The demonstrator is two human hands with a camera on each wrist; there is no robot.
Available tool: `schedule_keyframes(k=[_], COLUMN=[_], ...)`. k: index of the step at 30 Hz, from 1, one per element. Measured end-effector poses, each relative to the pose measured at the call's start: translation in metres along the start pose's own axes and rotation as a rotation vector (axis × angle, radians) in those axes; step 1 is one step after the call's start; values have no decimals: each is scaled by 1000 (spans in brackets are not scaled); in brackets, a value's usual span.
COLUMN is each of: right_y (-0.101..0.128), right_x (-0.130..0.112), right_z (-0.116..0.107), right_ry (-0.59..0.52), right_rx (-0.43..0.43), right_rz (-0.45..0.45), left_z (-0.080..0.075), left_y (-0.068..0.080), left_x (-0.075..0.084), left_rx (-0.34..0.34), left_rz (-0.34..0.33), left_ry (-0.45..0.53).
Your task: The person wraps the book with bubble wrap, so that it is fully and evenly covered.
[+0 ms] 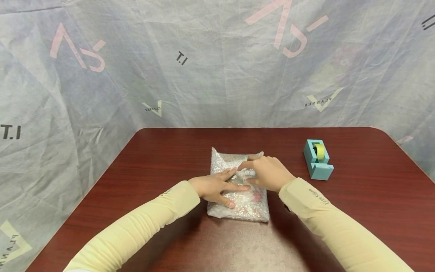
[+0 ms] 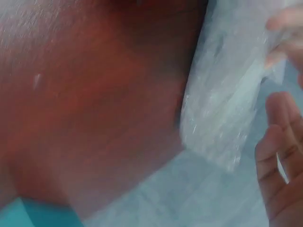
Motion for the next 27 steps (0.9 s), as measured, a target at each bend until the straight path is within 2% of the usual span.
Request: schedule_keyframes(k=[2,7,11,18,20,23,27], right_y=[-1,-8,-15,-23,-24,-24,-21], right_x=[0,5,4,4,6,9,10], right_z=[-1,4,7,4,2,-1,-2], right_ry=[-38,-68,-47,-16,-44,-137,-273], right_rx=[34,67,41,-101,-120,-98,-110], right_rz=[54,281,367,400,386,323,179], left_z=[0,0,0,0,-1,0,0], left_y=[1,2,1,-2,-2,-2,-1], left_x=[1,1,2,3,2,0,0], left_rx=[1,-7,-10,-3,-2,3,9], left_rz=[8,5,2,25,21,21,27], left_ry=[-8,6,-4,-17,-7,4,10])
Point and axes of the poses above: each hand's wrist, its own y-axis away from the middle knuckle, its own z-axis out of the palm, x = y × z, the point moved 9 cm from there along -y, towards the middle knuckle, and after that the axes turned 10 degrees about -x, right-handed, at the moved point
